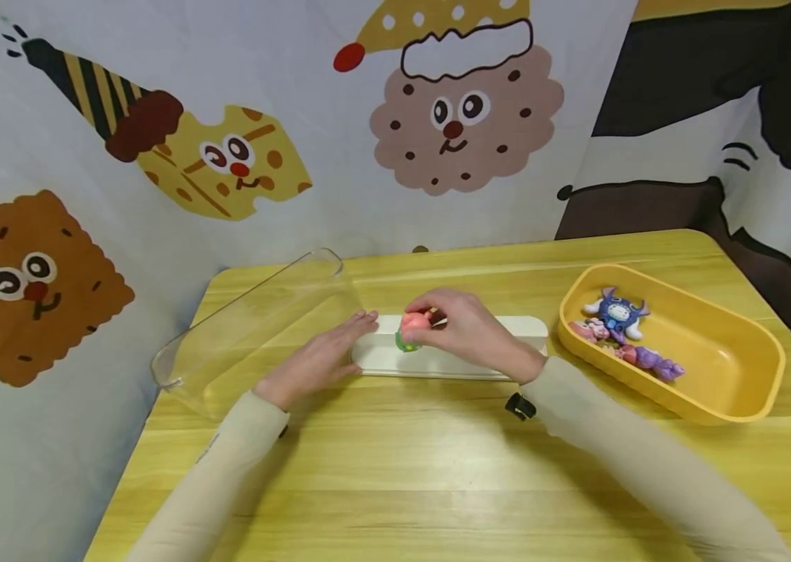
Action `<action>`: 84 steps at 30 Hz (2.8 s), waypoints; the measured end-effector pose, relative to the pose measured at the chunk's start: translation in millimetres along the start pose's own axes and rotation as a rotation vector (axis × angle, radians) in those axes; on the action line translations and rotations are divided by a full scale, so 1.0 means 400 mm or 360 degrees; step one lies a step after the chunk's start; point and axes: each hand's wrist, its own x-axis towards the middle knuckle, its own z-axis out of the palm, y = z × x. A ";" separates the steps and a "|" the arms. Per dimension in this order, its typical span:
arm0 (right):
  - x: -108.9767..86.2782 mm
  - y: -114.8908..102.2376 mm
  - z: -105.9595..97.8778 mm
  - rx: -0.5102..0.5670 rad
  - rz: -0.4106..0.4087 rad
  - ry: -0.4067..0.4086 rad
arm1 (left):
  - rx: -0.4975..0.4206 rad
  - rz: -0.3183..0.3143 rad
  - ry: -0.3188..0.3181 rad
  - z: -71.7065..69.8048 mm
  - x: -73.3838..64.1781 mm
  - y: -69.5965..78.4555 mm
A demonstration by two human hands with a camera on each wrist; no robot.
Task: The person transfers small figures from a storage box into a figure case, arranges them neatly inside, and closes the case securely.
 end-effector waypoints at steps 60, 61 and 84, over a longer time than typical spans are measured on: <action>0.047 -0.009 0.134 -0.0627 -0.0225 -0.0195 | -0.0085 0.0013 0.0024 0.003 -0.003 -0.017; 0.050 -0.010 0.138 -0.0626 -0.0216 -0.0200 | -0.0079 0.0011 0.0022 0.003 -0.002 -0.017; 0.049 -0.007 0.153 -0.0643 -0.0252 -0.0146 | -0.0132 -0.0001 0.0034 0.008 0.010 -0.017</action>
